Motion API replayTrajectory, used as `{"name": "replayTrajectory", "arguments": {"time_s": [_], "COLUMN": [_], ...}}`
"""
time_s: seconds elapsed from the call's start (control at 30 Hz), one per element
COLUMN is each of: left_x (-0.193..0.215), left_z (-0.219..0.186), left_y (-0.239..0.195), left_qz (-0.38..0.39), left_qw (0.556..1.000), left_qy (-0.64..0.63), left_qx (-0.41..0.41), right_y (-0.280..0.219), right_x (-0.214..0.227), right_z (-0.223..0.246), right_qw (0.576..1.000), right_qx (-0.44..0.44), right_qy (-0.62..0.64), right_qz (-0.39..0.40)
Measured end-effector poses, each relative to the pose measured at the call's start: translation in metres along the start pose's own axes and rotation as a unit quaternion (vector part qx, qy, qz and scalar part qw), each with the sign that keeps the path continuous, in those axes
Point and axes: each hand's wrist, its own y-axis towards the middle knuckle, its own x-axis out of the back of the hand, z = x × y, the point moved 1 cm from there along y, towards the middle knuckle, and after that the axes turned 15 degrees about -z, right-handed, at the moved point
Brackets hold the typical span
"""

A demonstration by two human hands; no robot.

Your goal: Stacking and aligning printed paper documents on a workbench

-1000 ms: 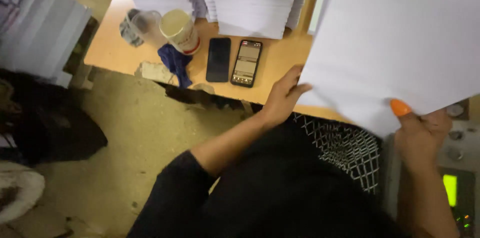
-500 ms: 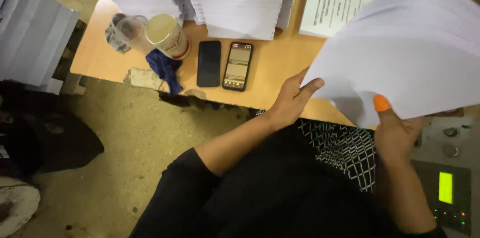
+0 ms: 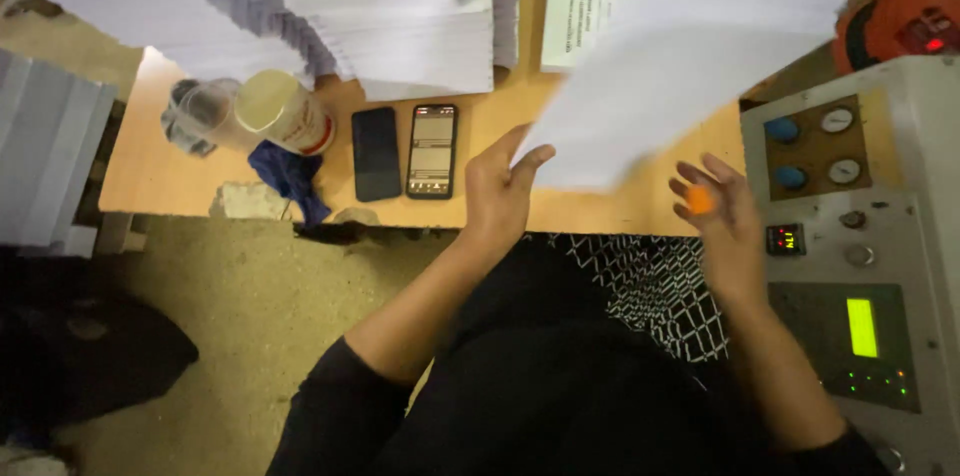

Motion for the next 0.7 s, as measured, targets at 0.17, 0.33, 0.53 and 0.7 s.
{"name": "replayTrajectory", "arguments": {"time_s": [0.17,0.33,0.53,0.7], "left_x": [-0.001,-0.001,0.031,0.037], "left_z": [0.028,0.115,0.074,0.096], "left_y": [-0.032,-0.109,-0.087,-0.013], "left_qz": [0.08,0.144,0.408,0.16], "left_qw": [0.928,0.818,0.808,0.966], "left_qy": [0.104,0.26,0.24,0.203], "left_qx": [-0.348,-0.493,-0.351,0.004], "right_y": [-0.018,-0.049,-0.065,-0.044], "right_x": [-0.008,0.045,0.033,0.048], "right_z": [0.054,-0.07,-0.102,-0.102], "right_qw": [0.939,0.867,0.932,0.966], "right_qx": [-0.306,-0.492,-0.349,-0.157], "right_qy": [-0.062,0.042,-0.019,-0.142], "right_qz": [-0.142,-0.069,-0.092,-0.147]}}
